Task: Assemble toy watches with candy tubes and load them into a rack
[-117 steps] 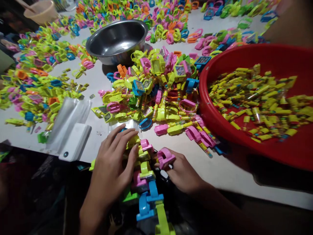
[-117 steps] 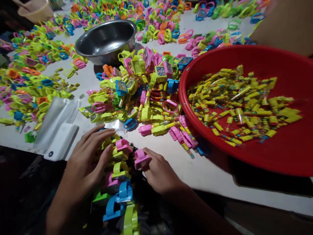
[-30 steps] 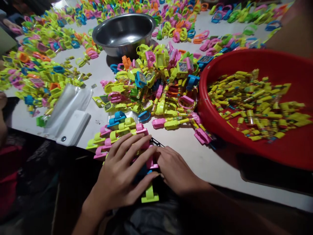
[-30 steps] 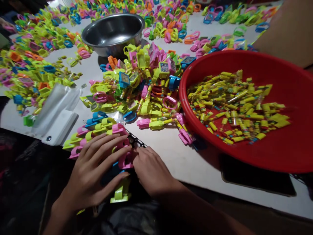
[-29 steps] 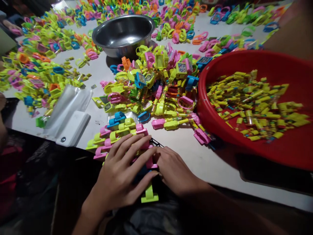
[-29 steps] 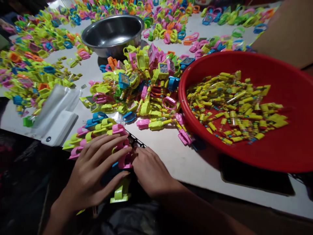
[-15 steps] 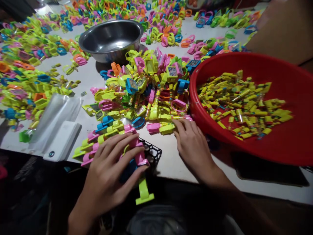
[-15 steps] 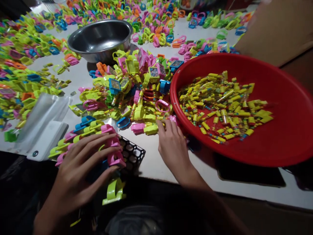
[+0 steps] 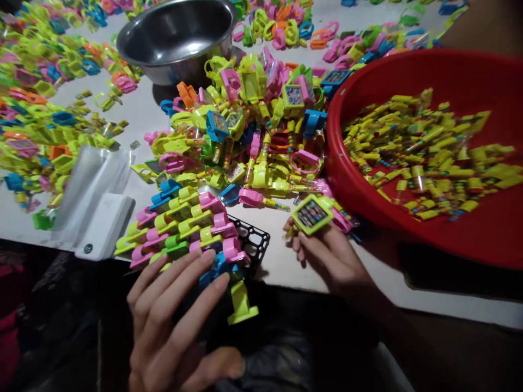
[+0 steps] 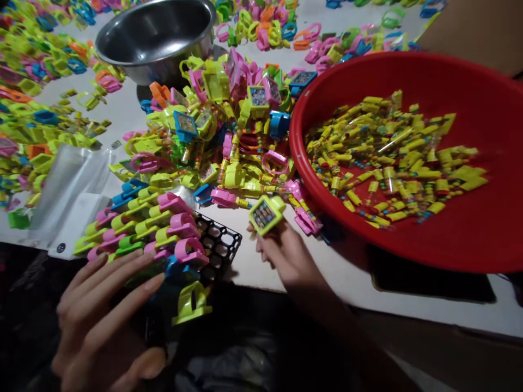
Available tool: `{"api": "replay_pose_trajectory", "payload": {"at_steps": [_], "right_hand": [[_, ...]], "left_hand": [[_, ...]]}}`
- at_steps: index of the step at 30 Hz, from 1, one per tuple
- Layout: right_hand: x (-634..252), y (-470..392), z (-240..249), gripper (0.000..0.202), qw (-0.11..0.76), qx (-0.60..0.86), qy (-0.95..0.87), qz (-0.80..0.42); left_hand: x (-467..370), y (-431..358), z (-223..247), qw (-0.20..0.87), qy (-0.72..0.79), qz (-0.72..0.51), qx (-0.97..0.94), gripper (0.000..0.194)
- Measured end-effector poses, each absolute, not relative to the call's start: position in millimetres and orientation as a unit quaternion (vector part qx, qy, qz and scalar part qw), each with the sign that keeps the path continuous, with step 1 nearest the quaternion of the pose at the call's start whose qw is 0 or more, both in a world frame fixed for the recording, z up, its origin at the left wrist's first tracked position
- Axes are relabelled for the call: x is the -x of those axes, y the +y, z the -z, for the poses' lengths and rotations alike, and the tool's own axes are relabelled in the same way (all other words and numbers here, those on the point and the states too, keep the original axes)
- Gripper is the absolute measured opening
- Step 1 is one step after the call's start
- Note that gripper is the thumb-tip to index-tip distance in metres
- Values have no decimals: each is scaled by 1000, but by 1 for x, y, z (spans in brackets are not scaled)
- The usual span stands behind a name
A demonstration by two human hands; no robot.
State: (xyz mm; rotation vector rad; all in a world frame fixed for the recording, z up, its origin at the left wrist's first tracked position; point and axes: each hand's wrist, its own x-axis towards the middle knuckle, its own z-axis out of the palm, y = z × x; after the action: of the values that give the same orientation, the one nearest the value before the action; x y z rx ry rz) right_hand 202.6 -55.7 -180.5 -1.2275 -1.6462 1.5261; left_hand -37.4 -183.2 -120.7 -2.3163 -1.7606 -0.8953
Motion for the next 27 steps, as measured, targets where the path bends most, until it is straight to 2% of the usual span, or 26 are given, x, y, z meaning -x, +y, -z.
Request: {"api": "replay_pose_trajectory", "payload": {"at_steps": [3,5,9,13,16,21,27], "right_hand": [[-189,-73,185,9,298,431,-579,-625],[-179,-82,191,14,293,403,-569,-654],[-171,-90,206,12,232,360,-578,-695],[-178,-87,211,13,188,346,-628,-671],[-181,-87,206,4,172,315,-694,-624],[-172,-89,199,17,119,268,-796,-529],[-167,-81,194,53,58,205,-853,-477]], "left_hand": [[32,-191,136,51,-579,279,764,69],[29,-190,146,52,-573,274,770,69],[24,-183,161,70,-567,302,763,52],[21,-183,167,90,-572,312,753,40],[21,-186,170,92,-588,306,743,40],[21,-185,177,96,-581,350,728,40],[21,-179,179,127,-552,370,737,42]]}}
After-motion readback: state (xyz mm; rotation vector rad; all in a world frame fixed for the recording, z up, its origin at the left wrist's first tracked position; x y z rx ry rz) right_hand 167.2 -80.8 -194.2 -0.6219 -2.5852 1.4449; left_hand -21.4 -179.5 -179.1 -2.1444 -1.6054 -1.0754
